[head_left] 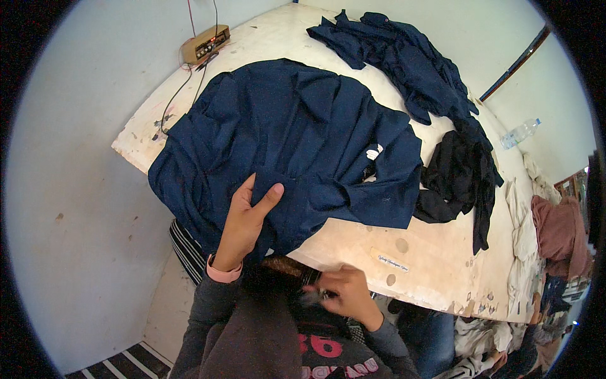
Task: The person uses a small blade to cut loose threads and tags from a dark blue garment laid on a white table. They repeatedly lift and reposition the fabric to access different areas, removing small pieces of thread and a label.
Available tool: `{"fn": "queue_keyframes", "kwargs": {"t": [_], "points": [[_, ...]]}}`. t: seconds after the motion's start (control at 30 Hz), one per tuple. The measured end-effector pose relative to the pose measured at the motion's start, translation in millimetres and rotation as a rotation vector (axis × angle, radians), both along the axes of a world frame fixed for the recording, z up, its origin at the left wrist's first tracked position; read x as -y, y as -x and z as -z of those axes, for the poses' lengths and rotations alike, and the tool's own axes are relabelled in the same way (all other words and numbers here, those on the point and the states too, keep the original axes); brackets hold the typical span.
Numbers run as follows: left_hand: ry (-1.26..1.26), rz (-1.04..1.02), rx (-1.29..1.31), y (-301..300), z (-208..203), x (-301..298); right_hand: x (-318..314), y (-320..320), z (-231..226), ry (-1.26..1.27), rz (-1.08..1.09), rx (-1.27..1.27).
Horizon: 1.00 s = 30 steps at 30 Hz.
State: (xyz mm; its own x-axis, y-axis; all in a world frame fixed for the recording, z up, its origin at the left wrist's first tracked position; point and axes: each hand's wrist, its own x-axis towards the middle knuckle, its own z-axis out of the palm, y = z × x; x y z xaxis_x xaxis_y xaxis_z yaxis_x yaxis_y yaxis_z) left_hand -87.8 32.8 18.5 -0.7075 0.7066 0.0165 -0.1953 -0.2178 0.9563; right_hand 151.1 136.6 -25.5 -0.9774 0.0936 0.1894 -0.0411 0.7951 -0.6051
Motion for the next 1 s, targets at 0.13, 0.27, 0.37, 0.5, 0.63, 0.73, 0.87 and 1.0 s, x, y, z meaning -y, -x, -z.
{"fn": "queue_keyframes", "kwargs": {"t": [0.13,0.27,0.37,0.5,0.63,0.73,0.87,1.0], "points": [[-0.003,0.052,0.009,-5,-7,3,7,12,-38,0.144,0.121,-0.083],[-0.039,0.092,-0.004,-17,-11,4,-6,36,-51,0.155,0.409,-0.376],[-0.045,0.131,-0.021,-22,-21,7,-11,47,-60,0.199,0.562,-0.49],[-0.028,0.215,-0.021,-26,-18,8,-17,58,-87,0.221,0.577,-0.497],[-0.008,0.15,-0.424,-39,-24,5,-28,60,-75,0.052,0.446,-0.443],[0.135,0.251,-0.341,-40,-23,5,-33,55,-70,0.248,0.455,-0.51],[0.167,0.277,-0.053,-41,-21,5,-38,55,-72,0.413,0.696,-0.692],[0.15,0.245,0.046,-40,-17,6,-40,45,-73,0.209,0.754,-0.645]]}}
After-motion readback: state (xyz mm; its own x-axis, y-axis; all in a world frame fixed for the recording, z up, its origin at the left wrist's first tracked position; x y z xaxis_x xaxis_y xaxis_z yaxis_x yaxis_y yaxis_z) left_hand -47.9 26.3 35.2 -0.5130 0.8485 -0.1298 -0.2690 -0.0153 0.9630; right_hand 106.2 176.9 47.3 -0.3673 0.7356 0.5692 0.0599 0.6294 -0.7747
